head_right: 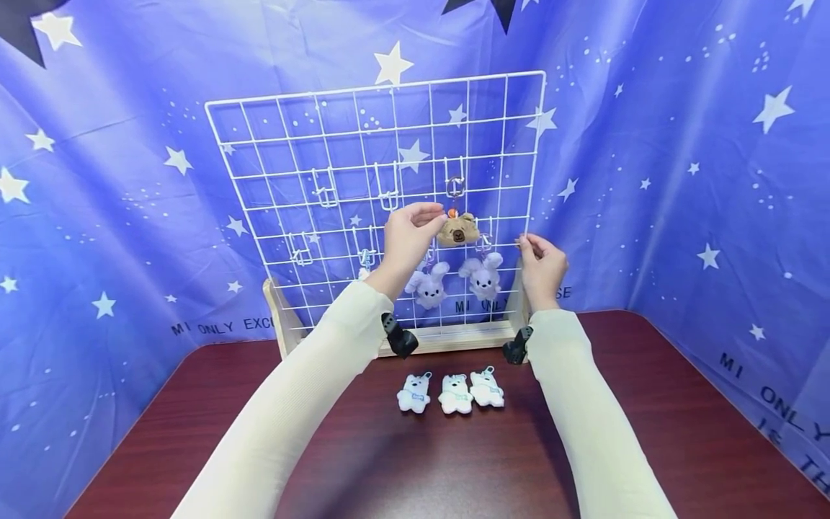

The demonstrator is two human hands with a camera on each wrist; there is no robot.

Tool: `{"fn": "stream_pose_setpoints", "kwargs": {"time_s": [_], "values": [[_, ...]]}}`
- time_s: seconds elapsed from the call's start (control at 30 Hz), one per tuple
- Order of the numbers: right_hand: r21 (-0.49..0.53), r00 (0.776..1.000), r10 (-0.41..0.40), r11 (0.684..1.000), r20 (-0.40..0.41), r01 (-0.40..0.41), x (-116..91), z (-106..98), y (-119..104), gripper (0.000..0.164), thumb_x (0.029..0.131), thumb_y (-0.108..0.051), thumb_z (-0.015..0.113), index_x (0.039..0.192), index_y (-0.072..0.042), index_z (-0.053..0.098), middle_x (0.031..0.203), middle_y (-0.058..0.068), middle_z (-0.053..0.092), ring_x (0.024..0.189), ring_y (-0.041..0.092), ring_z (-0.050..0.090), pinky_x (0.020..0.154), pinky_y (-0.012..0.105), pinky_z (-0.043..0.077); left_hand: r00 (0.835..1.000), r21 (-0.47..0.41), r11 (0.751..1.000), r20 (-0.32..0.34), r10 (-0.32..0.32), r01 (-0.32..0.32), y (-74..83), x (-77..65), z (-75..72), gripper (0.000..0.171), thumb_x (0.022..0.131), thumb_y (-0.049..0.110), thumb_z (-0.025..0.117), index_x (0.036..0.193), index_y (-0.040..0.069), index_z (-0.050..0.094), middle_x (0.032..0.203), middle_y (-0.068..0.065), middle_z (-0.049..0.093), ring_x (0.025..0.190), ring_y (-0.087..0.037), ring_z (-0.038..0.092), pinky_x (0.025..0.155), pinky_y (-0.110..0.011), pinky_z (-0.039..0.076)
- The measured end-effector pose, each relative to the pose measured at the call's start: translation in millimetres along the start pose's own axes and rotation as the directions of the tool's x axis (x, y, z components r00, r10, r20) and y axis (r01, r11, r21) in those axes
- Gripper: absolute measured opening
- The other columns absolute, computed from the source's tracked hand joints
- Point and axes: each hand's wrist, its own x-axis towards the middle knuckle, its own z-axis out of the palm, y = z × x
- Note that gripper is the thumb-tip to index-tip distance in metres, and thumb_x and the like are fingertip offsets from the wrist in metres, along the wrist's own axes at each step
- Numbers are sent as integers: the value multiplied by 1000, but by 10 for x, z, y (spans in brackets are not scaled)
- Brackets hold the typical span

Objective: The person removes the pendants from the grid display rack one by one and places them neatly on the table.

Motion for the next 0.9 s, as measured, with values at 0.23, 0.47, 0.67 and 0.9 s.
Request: {"fn": "stream_pose_setpoints", "kwargs": {"time_s": [0.23, 0.47, 0.67, 0.9], "values": [[4, 1000, -13, 1000, -4, 13, 10, 9, -20, 26, 90, -18, 64, 106, 3, 69, 100, 20, 69, 68, -13, 58, 71, 9, 47, 996, 104, 994, -76, 38, -30, 39, 152, 83, 19, 85, 11, 69, 102, 3, 71, 96, -7, 73, 88, -14, 68, 76, -17, 49], [18, 1000, 9, 1000, -4, -9, -12, -5, -7, 26, 90, -17, 64, 106, 3, 69, 97, 12, 71, 67, -13, 58, 71, 9, 47, 993, 118, 993, -113, 32, -18, 57, 196, 147, 17, 86, 16, 70, 99, 7, 73, 93, -5, 73, 84, -13, 68, 71, -16, 48], [43, 1000, 5, 999, -10, -4, -18, -11, -18, 25, 89, -15, 65, 105, 5, 69, 93, 8, 72, 67, -12, 59, 70, 8, 47, 992, 125, 992, -125, 9, 7, 85, 225, 188, 18, 85, 18, 71, 99, 8, 73, 90, -2, 73, 81, -10, 67, 69, -15, 47], [2, 1000, 15, 1000, 0, -15, -9, -4, -11, 28, 90, -19, 64, 107, 2, 69, 99, 15, 70, 68, -13, 58, 70, 9, 47, 988, 128, 991, -151, -20, 40, 81, 254, 230, 14, 84, 18, 72, 95, 9, 74, 86, -1, 73, 76, -10, 66, 69, -16, 47]]}}
